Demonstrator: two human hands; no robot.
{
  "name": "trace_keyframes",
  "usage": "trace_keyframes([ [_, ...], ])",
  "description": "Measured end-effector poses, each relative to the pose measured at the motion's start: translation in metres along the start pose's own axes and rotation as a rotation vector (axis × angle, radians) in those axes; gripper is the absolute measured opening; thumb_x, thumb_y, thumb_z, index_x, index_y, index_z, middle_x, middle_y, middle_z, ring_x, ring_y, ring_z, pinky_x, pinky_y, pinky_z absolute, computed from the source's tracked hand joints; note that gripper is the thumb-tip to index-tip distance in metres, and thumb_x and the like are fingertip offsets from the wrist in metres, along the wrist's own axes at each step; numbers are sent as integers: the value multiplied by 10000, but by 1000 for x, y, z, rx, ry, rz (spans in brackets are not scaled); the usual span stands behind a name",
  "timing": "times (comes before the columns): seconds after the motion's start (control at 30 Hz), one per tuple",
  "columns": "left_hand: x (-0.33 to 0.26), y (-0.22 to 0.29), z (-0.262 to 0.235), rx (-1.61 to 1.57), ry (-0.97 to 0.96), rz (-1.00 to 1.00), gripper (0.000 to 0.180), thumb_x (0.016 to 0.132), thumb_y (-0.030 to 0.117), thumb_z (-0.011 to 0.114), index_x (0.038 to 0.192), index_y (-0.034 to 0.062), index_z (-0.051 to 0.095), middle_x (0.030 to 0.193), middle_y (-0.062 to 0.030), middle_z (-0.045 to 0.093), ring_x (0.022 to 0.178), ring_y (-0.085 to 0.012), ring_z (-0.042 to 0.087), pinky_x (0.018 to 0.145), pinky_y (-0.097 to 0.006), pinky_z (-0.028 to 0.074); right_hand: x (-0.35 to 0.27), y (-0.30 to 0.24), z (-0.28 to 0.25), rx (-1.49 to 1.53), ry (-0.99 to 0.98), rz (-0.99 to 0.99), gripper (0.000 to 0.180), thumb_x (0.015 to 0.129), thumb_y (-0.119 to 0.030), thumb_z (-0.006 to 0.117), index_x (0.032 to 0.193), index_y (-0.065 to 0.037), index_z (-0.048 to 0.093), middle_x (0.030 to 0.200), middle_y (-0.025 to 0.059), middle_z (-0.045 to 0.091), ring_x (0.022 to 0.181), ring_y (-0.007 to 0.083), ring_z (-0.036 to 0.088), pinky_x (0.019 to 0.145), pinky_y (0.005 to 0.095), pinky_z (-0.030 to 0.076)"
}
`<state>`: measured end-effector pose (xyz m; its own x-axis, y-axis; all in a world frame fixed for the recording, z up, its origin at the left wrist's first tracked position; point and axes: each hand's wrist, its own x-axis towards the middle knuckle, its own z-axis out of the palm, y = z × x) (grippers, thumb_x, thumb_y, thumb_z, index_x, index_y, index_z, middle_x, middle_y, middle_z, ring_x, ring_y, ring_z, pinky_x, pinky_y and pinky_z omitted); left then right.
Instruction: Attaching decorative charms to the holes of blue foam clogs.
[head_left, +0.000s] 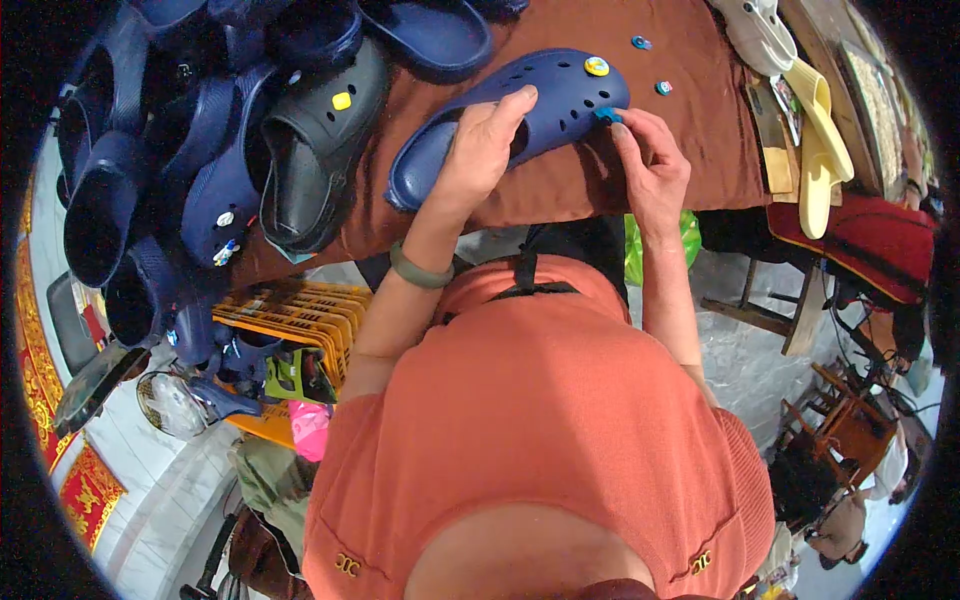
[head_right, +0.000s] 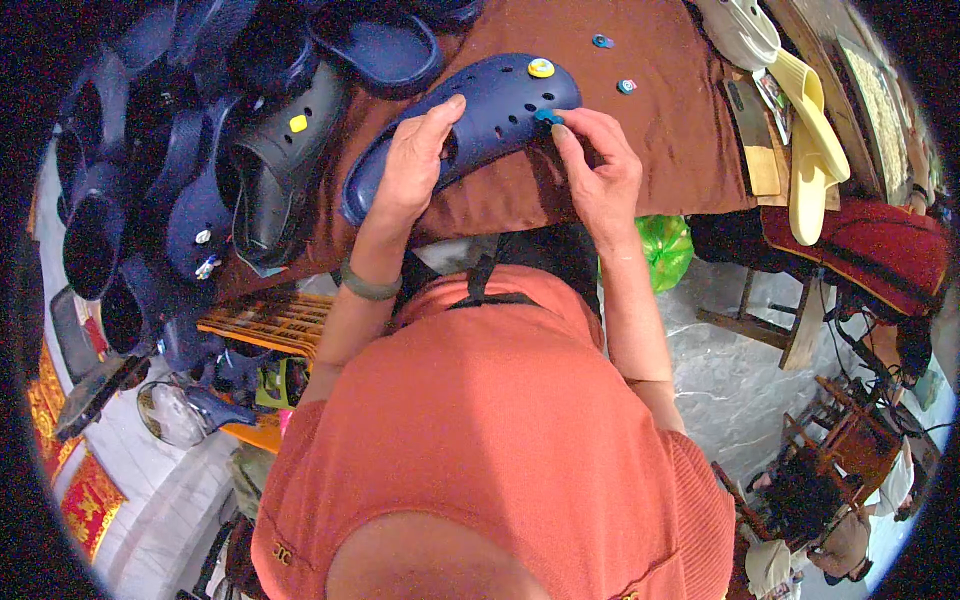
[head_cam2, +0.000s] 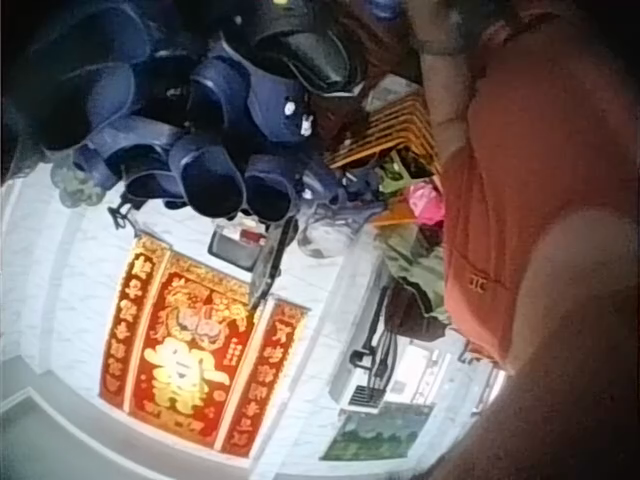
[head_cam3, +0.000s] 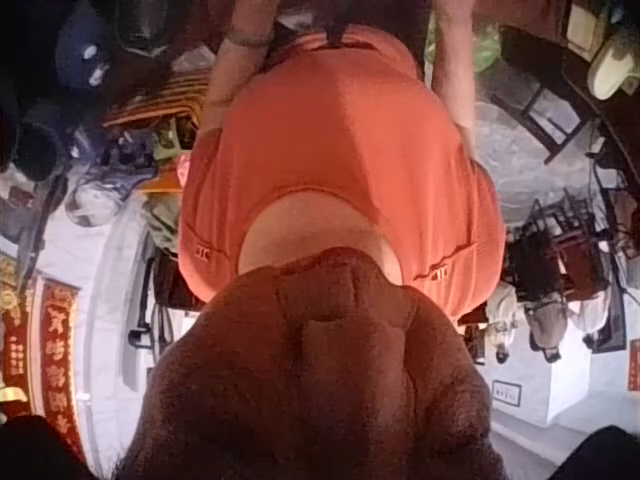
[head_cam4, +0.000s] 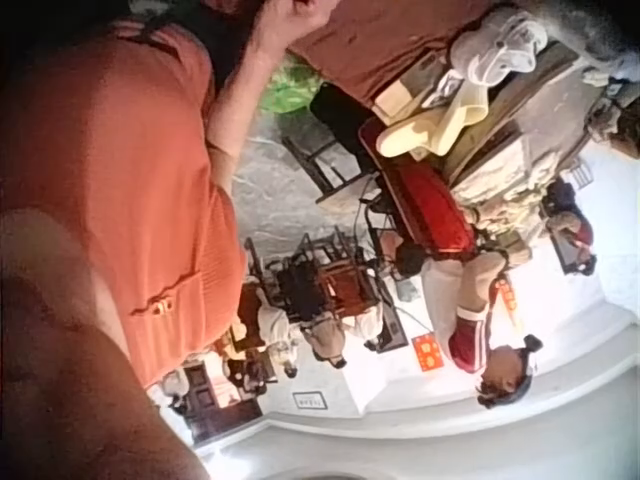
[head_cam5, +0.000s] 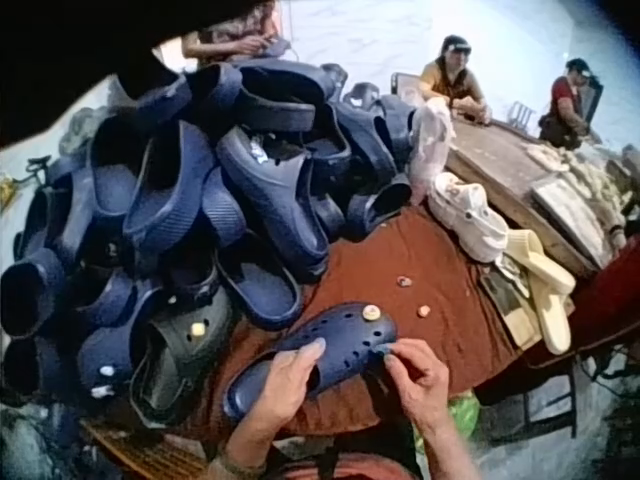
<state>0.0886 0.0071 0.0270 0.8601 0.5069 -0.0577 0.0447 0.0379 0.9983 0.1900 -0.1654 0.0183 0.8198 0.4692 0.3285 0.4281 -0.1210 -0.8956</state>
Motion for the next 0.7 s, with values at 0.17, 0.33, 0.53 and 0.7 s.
trace_keyframes([
  [0.17,-5,5,2,265,-97,-34,412,889,350,548,635,26,541,621,27,473,591,-83,441,566,-282,366,1,-5,4,140,-46,268,148,822,-52,652,962,-6,667,971,65,639,916,122,584,819,253,454],
  [0.33,-21,9,12,495,-11,115,415,800,328,639,610,-31,555,591,-237,532,556,-384,559,513,-427,432,26,-17,7,-112,-37,-156,146,785,-47,674,931,-35,672,958,70,635,914,185,588,831,298,444],
  [0.53,-28,5,16,511,20,493,286,791,196,649,628,7,510,586,-188,527,573,-372,552,529,-452,418,65,-31,24,-392,-263,-563,178,742,-81,688,919,-91,676,949,54,627,895,219,565,842,354,380],
  [0.7,-29,-1,18,465,29,535,270,786,215,672,651,20,543,564,-172,495,554,-362,529,514,-445,394,80,-42,30,-501,-457,-751,219,714,-76,679,930,-113,668,950,25,620,920,217,545,873,383,358],
])
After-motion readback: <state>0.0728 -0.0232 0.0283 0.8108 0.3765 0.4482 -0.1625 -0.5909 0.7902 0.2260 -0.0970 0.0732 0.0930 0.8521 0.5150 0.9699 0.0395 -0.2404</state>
